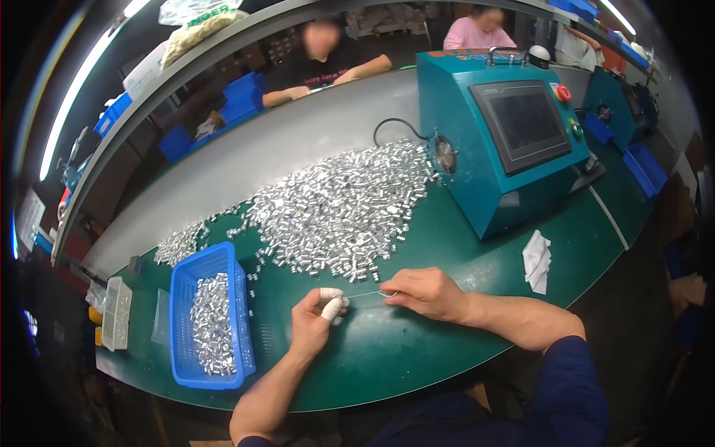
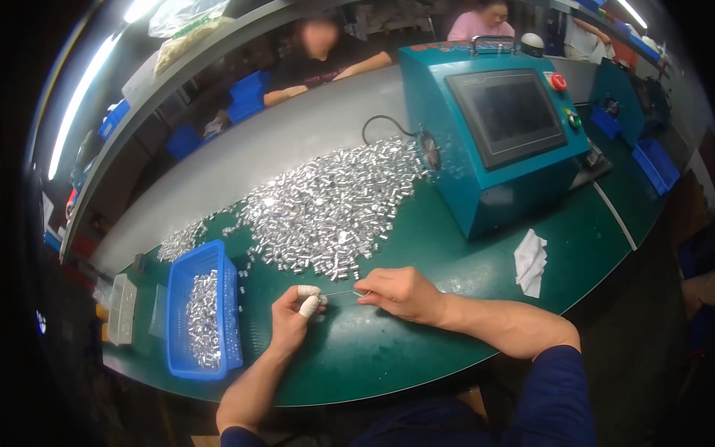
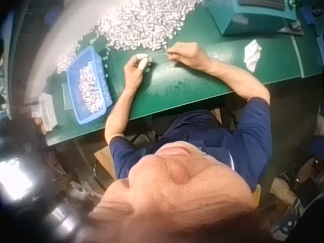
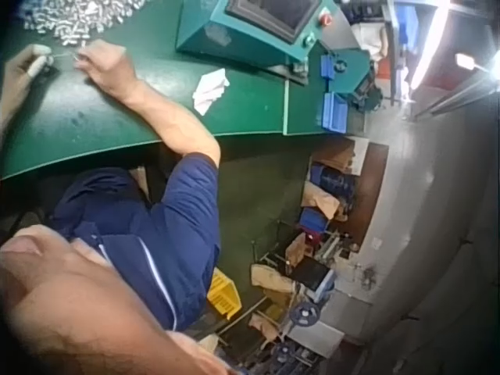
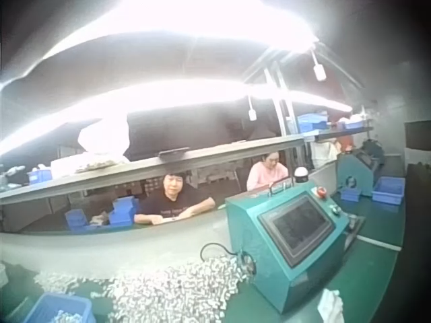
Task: Threading small white plastic parts onto a thin wire at a production workstation.
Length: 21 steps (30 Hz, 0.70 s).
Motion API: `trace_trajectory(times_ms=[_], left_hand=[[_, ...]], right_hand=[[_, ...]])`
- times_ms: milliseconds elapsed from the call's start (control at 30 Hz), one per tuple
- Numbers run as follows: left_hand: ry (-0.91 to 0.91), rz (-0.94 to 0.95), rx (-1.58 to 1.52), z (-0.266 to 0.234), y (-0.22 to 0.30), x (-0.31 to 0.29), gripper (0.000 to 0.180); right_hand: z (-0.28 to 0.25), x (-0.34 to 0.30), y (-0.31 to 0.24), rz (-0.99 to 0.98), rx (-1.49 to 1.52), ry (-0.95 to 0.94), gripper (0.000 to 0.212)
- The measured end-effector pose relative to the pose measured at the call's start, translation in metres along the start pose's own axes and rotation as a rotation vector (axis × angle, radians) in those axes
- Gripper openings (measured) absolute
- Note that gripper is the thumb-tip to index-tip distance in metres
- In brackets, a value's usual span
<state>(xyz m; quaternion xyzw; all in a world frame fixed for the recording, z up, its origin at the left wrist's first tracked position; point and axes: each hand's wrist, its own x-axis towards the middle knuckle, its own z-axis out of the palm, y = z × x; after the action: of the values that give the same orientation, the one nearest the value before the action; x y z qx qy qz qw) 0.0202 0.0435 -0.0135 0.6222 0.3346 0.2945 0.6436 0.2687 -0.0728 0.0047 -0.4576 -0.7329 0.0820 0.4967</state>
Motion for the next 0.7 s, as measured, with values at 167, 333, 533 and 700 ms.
trace_trajectory(times_ms=[167, 333, 533, 700], left_hand=[[-0.044, 0.139, 0.094, 0.004, -0.003, -0.008, 0.016], [-0.011, 0.25, 0.268, 0.001, -0.002, -0.008, 0.016], [-0.057, -0.027, 0.054, -0.004, 0.002, -0.001, 0.016], [-0.009, 0.279, 0.318, -0.001, -0.003, -0.006, 0.017]], right_hand=[[0.008, -0.005, -0.008, 0.587, 0.373, -0.115, 0.016], [0.009, -0.004, -0.005, 1.019, 0.78, -0.226, 0.017], [-0.001, 0.002, -0.003, -0.068, -0.159, -0.009, 0.018], [0.007, -0.003, 0.004, 0.538, 0.322, -0.135, 0.02]])
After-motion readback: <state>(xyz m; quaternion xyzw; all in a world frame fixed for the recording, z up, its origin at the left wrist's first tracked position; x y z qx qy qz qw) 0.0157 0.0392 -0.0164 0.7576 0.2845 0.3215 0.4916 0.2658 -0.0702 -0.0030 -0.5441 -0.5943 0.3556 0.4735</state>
